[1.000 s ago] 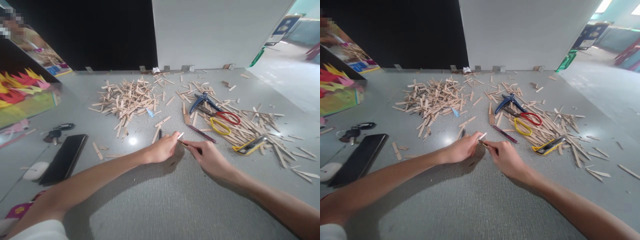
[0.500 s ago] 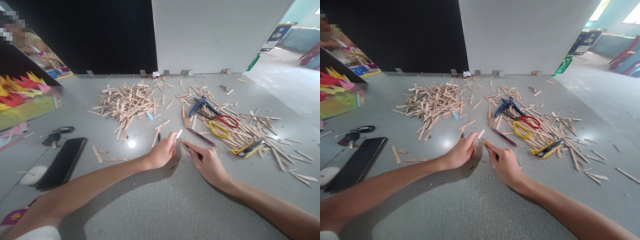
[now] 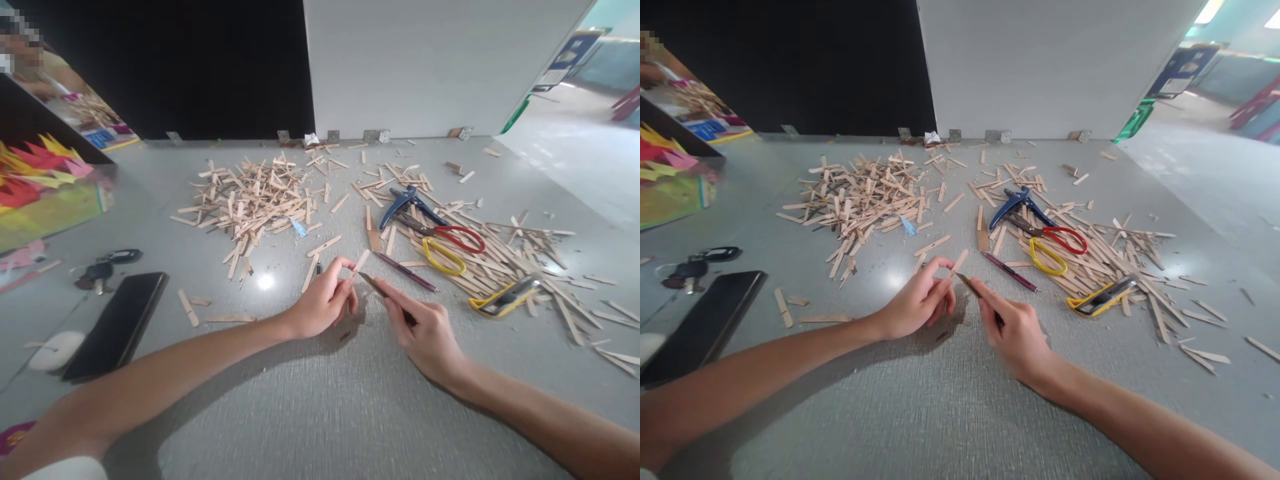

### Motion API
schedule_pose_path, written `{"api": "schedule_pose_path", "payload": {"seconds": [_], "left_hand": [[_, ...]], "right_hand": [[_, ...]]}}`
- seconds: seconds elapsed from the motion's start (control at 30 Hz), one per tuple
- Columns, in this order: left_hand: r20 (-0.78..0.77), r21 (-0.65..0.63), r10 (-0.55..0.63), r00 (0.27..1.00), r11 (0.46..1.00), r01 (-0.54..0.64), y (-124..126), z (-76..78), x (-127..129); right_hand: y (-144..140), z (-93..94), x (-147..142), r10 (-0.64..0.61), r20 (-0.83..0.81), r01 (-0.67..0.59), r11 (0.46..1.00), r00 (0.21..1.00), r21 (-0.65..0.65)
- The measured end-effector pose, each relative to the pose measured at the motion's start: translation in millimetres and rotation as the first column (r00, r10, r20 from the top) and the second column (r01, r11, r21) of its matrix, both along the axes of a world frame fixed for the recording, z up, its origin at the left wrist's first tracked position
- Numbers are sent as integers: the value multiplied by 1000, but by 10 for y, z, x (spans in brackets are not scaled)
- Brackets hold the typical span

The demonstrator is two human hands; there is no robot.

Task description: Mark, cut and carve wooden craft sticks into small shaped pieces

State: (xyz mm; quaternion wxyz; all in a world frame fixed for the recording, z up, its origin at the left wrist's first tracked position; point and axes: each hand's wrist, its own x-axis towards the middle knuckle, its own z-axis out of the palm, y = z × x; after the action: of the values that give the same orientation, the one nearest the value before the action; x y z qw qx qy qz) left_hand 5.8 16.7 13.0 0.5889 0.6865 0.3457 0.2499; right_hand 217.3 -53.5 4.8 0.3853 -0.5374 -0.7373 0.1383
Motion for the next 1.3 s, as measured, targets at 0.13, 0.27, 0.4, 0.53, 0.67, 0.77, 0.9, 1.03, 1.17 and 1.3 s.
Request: {"api": "schedule_pose_path", "payload": {"seconds": [0.13,0.27,0.4,0.53,0.67,0.77,0.9,1.03,1.17,1.3], "left_hand": [[-20,2,-9,1000,1000,9,0,0,-4],[-29,8,-5,1000,1000,6,2,-12,-8],[-54,30,0,999,1000,2,-1,-26,-7],[-69,69,10,998,998,-6,-6,-30,-2],[-68,63,24,997,998,-19,-13,-33,4],[-58,46,18,998,999,-16,-9,-34,6],[-52,37,14,999,999,-12,-2,-28,8],[-45,32,10,999,999,-9,-4,-17,12],[-73,52,9,997,999,-5,-6,-11,12],[-73,44,13,997,999,-10,-3,-19,9]], "right_hand": [[-1,12,4,12,30,-12,1000,999,1],[-2,12,3,27,26,-27,1000,999,-5],[4,-22,-4,28,4,-28,999,1000,21],[10,-43,-14,21,-7,-21,999,1000,41],[5,-16,-24,19,-13,-19,999,1000,26],[3,12,-27,22,-33,-22,1000,999,4],[11,29,-25,22,-53,-24,999,998,-34],[20,33,-28,9,-76,-13,999,997,-45],[28,39,-34,6,-91,-11,998,996,-55],[24,40,-33,21,-85,-27,997,996,-70]]}}
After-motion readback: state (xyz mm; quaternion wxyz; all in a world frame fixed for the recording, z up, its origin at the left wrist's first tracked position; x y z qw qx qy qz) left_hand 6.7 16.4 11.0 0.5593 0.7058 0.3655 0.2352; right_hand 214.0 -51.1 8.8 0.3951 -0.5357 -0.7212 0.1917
